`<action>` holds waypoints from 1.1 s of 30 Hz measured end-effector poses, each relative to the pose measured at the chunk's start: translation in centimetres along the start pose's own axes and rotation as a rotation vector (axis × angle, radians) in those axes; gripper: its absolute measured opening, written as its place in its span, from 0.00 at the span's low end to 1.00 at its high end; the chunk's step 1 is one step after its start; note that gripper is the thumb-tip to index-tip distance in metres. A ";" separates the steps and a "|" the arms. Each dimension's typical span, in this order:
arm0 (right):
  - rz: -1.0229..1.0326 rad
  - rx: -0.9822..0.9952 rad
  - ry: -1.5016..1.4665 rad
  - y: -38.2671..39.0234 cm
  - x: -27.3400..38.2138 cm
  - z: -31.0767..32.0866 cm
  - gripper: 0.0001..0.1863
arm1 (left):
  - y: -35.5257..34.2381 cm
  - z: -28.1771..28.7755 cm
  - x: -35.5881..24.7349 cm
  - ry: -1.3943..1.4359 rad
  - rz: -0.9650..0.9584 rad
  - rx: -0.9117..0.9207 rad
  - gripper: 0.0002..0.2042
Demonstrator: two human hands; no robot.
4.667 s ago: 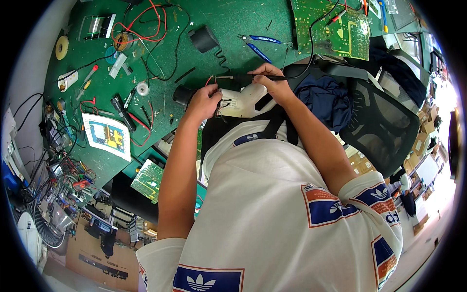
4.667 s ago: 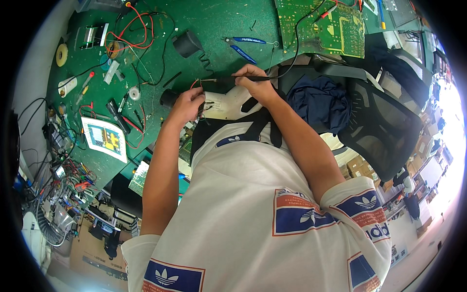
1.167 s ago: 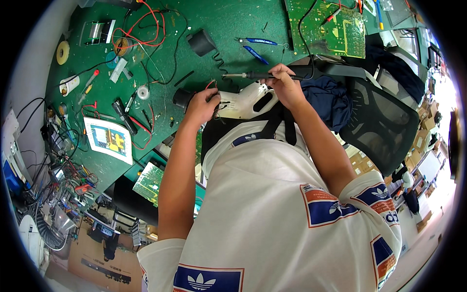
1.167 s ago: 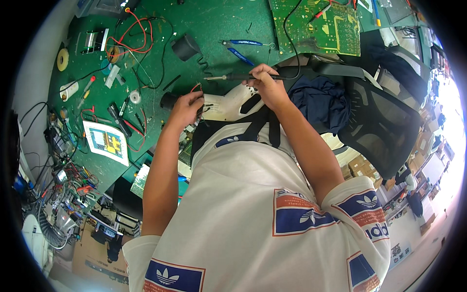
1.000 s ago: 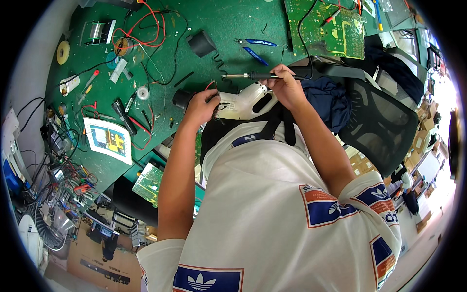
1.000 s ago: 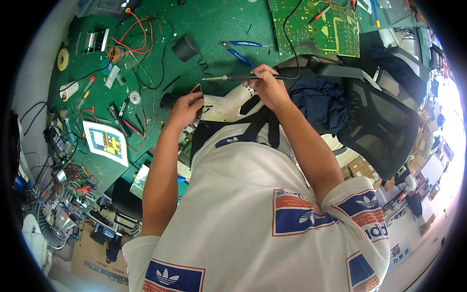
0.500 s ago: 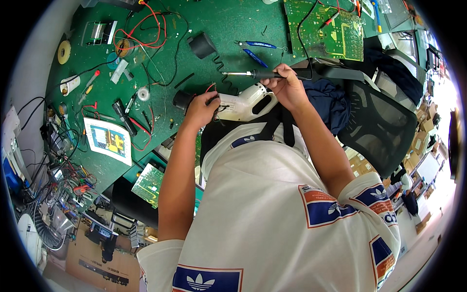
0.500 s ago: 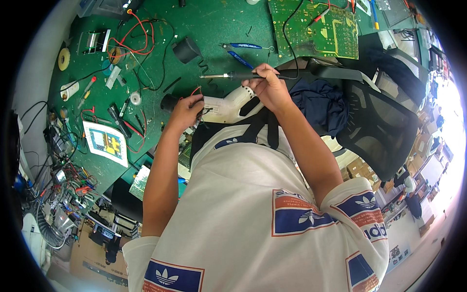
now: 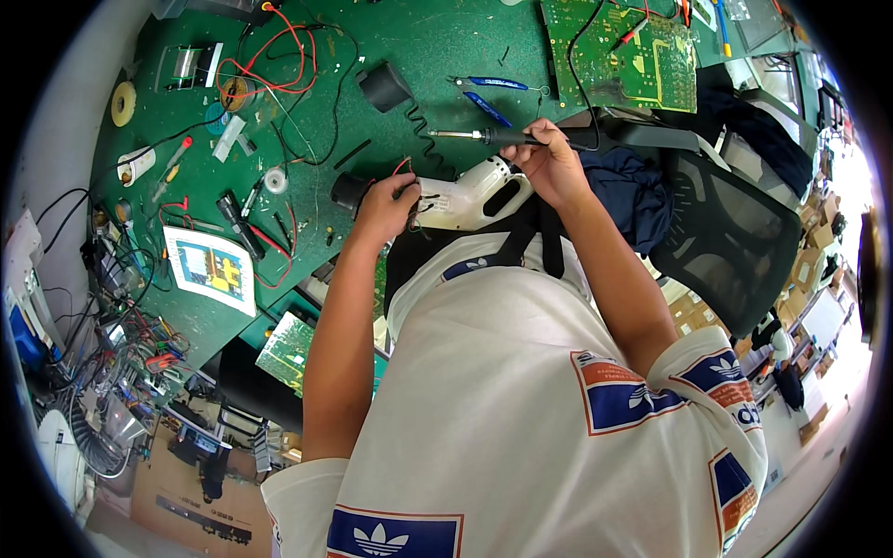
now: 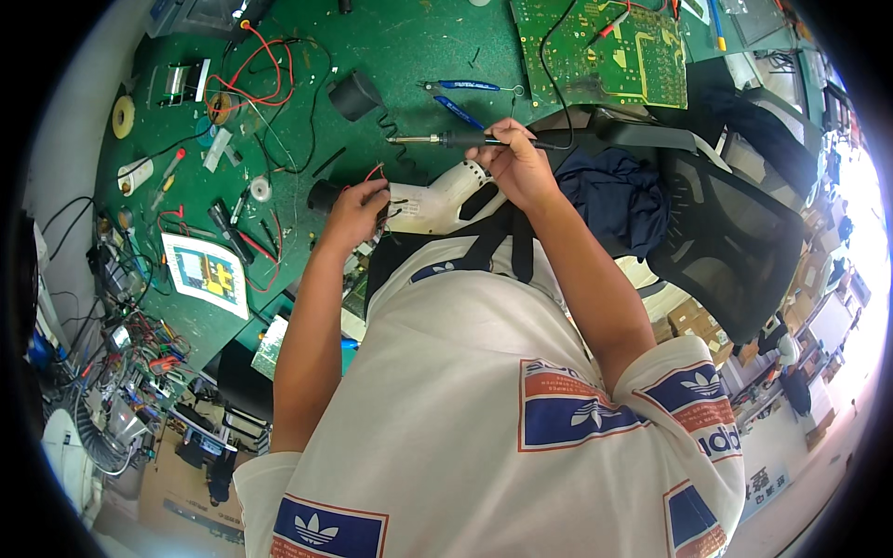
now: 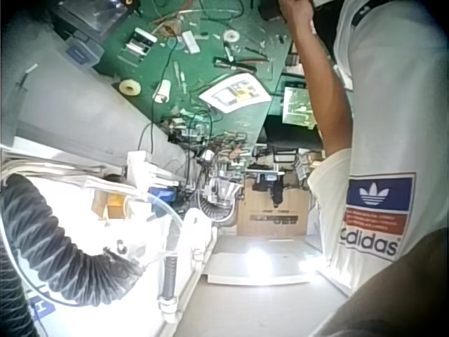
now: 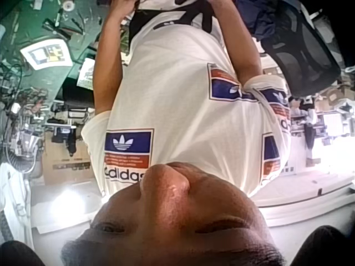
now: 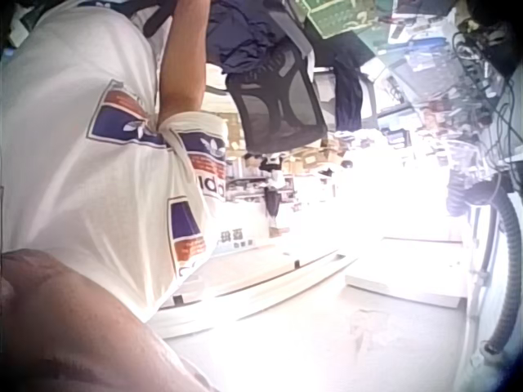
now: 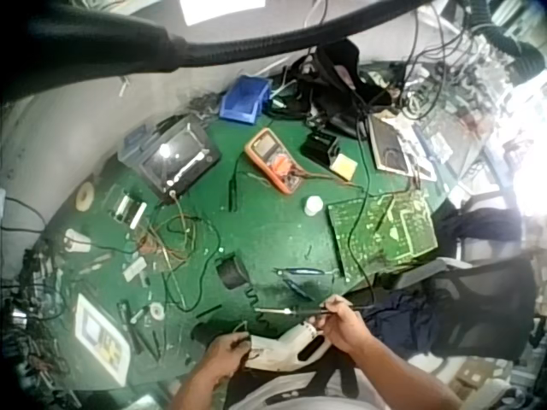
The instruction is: The person connects and solders wires inside a white plastic housing on a green workbench, using wire cutters and a soldering iron.
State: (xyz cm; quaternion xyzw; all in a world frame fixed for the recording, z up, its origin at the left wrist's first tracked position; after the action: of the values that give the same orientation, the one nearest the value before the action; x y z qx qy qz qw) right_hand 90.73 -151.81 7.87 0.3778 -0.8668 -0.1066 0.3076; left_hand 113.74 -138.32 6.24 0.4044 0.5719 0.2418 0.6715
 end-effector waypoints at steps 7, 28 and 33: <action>-0.006 0.010 -0.008 -0.2 -0.2 0.1 0.05 | -0.4 0.0 0.3 0.045 0.037 -0.003 0.18; -0.047 0.026 0.090 0.1 -0.1 0.9 0.06 | 0.5 0.1 -0.1 -0.155 0.027 -0.058 0.23; -0.057 0.029 0.110 0.2 0.2 0.3 0.06 | 1.5 0.5 -0.9 -0.279 0.002 -0.134 0.23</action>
State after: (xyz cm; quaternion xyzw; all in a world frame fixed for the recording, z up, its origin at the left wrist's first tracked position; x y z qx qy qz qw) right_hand 90.33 -151.85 7.85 0.4120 -0.8390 -0.0816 0.3458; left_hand 114.22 -138.31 8.03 0.3887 0.4554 0.2217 0.7697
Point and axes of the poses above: each hand's wrist, its own y-axis away from the middle knuckle, its own z-axis out of the back of the hand, x = y × z, the point moved 9 cm from there along -y, towards the middle knuckle, and after that the axes turned 14 degrees about x, right-handed, at the moved point
